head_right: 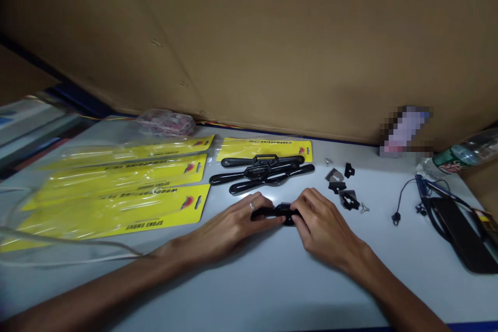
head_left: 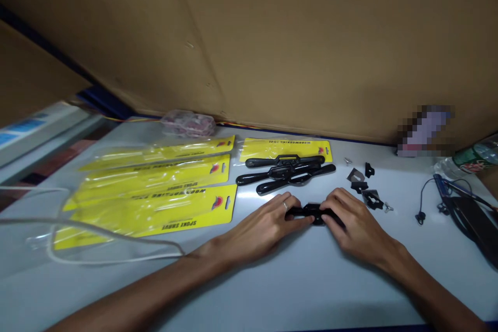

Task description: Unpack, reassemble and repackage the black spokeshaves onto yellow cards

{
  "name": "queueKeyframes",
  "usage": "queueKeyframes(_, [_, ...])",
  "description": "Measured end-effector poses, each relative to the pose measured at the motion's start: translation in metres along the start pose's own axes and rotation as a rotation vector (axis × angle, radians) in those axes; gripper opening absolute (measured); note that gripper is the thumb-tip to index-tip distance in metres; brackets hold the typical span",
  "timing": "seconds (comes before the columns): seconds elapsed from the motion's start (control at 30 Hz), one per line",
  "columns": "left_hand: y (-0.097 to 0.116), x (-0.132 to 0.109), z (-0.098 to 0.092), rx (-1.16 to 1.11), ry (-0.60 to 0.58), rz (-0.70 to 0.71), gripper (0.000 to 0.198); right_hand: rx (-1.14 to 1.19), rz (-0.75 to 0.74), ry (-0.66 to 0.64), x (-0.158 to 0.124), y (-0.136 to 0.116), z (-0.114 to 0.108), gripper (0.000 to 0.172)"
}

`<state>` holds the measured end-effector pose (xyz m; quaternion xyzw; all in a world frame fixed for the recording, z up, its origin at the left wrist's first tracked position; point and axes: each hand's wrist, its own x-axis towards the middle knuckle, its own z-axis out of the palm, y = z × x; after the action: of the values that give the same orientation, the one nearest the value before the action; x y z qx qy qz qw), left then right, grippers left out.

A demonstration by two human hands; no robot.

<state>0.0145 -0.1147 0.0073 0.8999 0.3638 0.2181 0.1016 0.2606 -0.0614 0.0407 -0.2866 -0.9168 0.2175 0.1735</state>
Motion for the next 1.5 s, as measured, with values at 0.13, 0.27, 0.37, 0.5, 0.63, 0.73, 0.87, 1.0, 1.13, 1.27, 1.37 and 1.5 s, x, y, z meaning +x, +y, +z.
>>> queueKeyframes(0.13, [0.001, 0.000, -0.001, 0.012, 0.011, 0.003, 0.039, -0.160, -0.030, -0.087, -0.004, -0.004, -0.005, 0.026])
queueKeyframes(0.27, [0.001, -0.001, -0.002, -0.007, 0.030, -0.001, 0.040, -0.271, -0.067, -0.088, -0.007, -0.003, -0.003, 0.054])
queueKeyframes(0.37, [0.002, -0.001, -0.004, -0.019, 0.014, -0.005, 0.042, -0.284, -0.087, -0.109, -0.006, 0.001, -0.003, 0.052])
queueKeyframes(0.5, [0.003, -0.001, -0.007, -0.027, 0.005, -0.012, 0.042, -0.280, -0.129, -0.125, -0.003, 0.005, -0.005, 0.049])
queueKeyframes(0.63, [0.004, -0.001, -0.009, -0.047, -0.014, -0.027, 0.047, -0.289, -0.165, -0.116, -0.001, 0.004, -0.006, 0.043])
queueKeyframes(0.73, [0.004, -0.001, -0.009, -0.054, -0.027, -0.029, 0.053, -0.297, -0.188, -0.112, 0.000, 0.003, -0.006, 0.040])
queueKeyframes(0.87, [0.005, 0.000, -0.011, -0.058, -0.032, -0.035, 0.058, -0.293, -0.191, -0.088, 0.000, 0.003, -0.004, 0.037])
queueKeyframes(1.0, [0.006, 0.001, -0.012, -0.059, -0.011, -0.029, 0.053, -0.312, -0.202, -0.065, -0.002, 0.004, -0.003, 0.039])
queueKeyframes(1.13, [0.006, 0.002, -0.012, -0.039, -0.006, -0.032, 0.051, -0.340, -0.221, -0.031, -0.003, 0.004, -0.002, 0.040])
queueKeyframes(1.27, [0.006, 0.002, -0.011, -0.035, -0.003, -0.027, 0.056, -0.340, -0.237, -0.005, -0.002, 0.004, -0.002, 0.039])
queueKeyframes(1.37, [0.006, 0.002, -0.012, -0.028, 0.000, -0.027, 0.056, -0.324, -0.238, -0.011, -0.002, 0.005, -0.002, 0.040])
queueKeyframes(1.5, [0.006, 0.003, -0.012, -0.026, -0.006, -0.029, 0.055, -0.326, -0.233, -0.022, -0.002, 0.005, -0.003, 0.042])
